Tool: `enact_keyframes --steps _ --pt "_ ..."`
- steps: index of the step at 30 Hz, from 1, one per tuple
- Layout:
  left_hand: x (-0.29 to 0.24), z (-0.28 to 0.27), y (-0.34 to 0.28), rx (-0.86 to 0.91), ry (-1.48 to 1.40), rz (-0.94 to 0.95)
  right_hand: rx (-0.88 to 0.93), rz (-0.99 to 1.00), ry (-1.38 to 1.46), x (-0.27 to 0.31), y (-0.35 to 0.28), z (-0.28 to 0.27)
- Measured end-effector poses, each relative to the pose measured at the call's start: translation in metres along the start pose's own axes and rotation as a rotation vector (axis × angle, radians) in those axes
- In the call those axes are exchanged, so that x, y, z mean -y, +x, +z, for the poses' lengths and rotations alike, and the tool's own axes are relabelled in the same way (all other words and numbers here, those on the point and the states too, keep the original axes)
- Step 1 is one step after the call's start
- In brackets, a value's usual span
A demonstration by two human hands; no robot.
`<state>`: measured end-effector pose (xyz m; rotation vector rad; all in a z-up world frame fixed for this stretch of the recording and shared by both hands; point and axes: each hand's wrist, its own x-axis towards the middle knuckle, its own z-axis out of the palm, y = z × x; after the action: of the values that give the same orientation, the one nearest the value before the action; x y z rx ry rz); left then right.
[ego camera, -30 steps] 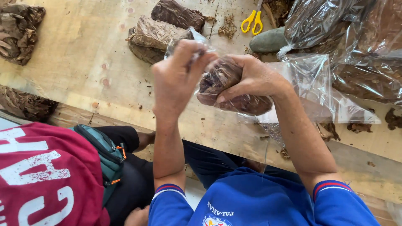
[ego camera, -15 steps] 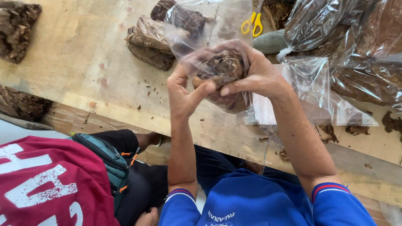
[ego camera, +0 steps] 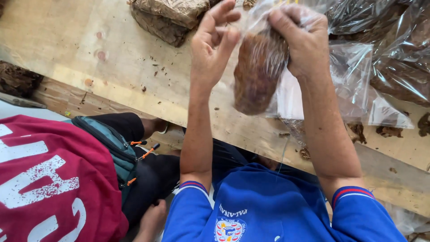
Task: Packaging bundles of dried tobacco leaves into clear plastic bags on a wooden workbench.
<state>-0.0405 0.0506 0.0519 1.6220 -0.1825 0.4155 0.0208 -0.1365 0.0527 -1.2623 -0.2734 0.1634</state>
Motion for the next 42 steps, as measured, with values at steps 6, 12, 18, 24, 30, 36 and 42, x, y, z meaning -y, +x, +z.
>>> enact_keyframes --steps 6,12,18,24,30,36,42 --pt "0.008 -0.012 -0.021 0.287 0.028 -0.483 -0.306 -0.104 0.365 -0.038 0.025 -0.011" --pt "0.015 -0.031 -0.027 0.192 0.078 -0.478 -0.166 0.118 0.354 -0.044 0.021 -0.011" --pt "0.04 -0.067 -0.027 0.069 1.076 -0.308 -0.302 0.286 0.059 -0.102 0.021 -0.008" --pt "0.051 -0.003 -0.05 0.504 1.308 -0.311 -0.434 0.316 0.208 -0.166 0.016 0.006" --pt "0.083 -0.002 -0.065 0.355 1.38 -0.04 -0.488 0.574 0.384 -0.1 0.015 0.026" --pt "0.086 0.003 -0.068 0.285 1.455 0.023 -0.564 0.644 0.586 -0.104 0.019 0.025" --pt "0.09 0.004 -0.067 0.267 1.442 0.025 -0.533 0.654 0.595 -0.075 0.016 0.036"
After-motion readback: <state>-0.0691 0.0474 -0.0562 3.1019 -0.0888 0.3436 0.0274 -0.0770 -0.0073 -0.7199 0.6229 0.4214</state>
